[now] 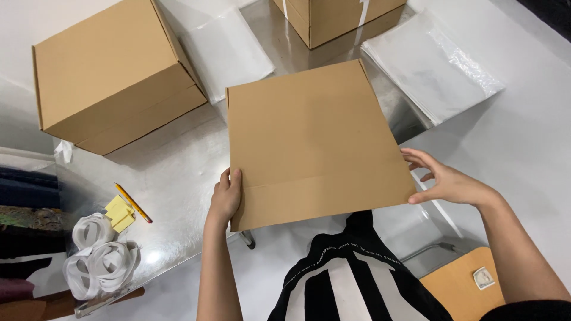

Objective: The person removes a white ribbon and a yellow sticky note from a cardboard box, then opens it to remove a brown garment wrapped in plastic. They place the garment on a hanger and hang it on a clothing rack. The person then places a plastic sheet into the box, closes it, and ties a white ribbon around it.

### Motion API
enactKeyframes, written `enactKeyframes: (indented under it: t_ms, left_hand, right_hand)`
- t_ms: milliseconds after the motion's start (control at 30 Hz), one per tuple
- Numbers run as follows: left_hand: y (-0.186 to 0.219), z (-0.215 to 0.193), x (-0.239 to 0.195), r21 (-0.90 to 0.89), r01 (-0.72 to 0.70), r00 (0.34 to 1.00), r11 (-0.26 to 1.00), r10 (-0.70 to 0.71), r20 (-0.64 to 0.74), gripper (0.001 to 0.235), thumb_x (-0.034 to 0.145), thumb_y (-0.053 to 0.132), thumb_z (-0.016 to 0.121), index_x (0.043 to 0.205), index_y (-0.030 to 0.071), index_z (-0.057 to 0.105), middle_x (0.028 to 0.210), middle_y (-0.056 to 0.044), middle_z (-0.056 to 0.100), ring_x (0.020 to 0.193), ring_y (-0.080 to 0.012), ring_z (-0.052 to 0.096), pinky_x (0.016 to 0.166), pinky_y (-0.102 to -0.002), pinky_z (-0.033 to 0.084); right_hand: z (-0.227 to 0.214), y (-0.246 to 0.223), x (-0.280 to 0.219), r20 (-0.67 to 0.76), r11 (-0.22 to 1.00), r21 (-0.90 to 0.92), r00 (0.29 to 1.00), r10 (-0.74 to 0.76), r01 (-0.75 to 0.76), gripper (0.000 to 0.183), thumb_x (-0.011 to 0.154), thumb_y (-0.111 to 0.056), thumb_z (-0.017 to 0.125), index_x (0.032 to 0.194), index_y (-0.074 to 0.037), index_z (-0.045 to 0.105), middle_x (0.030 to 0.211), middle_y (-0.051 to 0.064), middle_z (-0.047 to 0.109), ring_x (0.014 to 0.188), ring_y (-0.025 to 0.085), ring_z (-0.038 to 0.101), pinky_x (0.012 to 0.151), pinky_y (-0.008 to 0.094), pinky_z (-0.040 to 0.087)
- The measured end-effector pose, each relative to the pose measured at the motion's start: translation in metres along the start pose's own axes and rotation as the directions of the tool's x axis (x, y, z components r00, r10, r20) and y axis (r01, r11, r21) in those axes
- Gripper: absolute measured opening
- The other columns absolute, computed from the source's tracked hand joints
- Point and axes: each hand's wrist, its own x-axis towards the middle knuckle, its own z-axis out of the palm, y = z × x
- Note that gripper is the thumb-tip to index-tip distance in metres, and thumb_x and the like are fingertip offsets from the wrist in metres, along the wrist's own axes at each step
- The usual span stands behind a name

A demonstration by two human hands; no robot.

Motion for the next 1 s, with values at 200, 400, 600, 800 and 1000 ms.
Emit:
enactKeyframes:
  t_ms: [200,400,600,800,1000]
  left_hand:
    - [-0.015,0.004,0.015,0.035,0.019,1.000,0.999,-0.019,0.020,0.081,0.094,0.067,0.029,0.165,0.028,0.035,0.157,-0.016,0.047,0.146,-0.0308,0.048,0.121,-0.049,0.038]
    - [-0.070,0.031,0.060,0.153,-0.037,0.999,0.987,0.041,-0.023,0.089,0.092,0.076,0.025,0.147,0.014,0.054,0.149,-0.017,0.058,0.141,-0.0386,0.049,0.124,-0.050,0.024]
    - [-0.048,0.040,0.018,-0.155,-0.034,0.991,0.987,0.013,-0.136,0.068,0.094,0.066,0.046,0.135,0.016,0.068,0.141,-0.008,0.072,0.133,-0.0300,0.064,0.109,-0.042,0.047]
    - [-0.020,0.010,-0.021,-0.328,0.066,0.981,0.943,-0.121,-0.153,0.066,0.099,0.069,0.037,0.094,0.013,0.071,0.101,-0.003,0.070,0.096,-0.0186,0.057,0.086,-0.030,0.042]
    - [0.021,-0.019,-0.052,-0.498,-0.393,0.893,0.773,0.192,-0.406,0.101,0.093,0.071,0.008,0.132,0.009,0.077,0.134,-0.007,0.079,0.127,-0.0263,0.071,0.114,-0.038,0.047]
  right_hand:
    - [-0.001,0.024,0.010,-0.144,0.955,0.294,0.990,0.005,0.038,0.068,0.094,-0.019,0.066,0.161,-0.024,0.051,0.130,0.012,0.072,0.127,0.019,0.064,0.111,0.037,0.045]
    - [0.024,-0.015,0.029,-0.292,0.969,0.139,0.926,0.238,-0.206,0.059,0.093,-0.047,0.065,0.149,-0.026,0.062,0.117,0.005,0.077,0.104,0.019,0.071,0.091,0.032,0.047]
    - [0.058,0.020,0.057,-0.381,0.936,0.345,0.922,0.073,0.068,0.053,0.102,-0.029,0.057,0.152,-0.010,0.061,0.152,0.004,0.065,0.137,0.016,0.059,0.115,0.031,0.043]
    - [0.046,0.057,0.077,-0.408,0.713,0.659,0.910,0.075,0.237,0.060,0.111,-0.041,0.043,0.146,0.005,0.059,0.146,0.018,0.065,0.130,0.024,0.060,0.114,0.037,0.043]
    - [-0.007,-0.078,0.029,-0.552,0.558,0.611,0.807,-0.209,0.562,0.103,0.085,-0.080,0.029,0.167,-0.018,0.026,0.170,0.006,0.036,0.159,0.024,0.036,0.131,0.045,0.030]
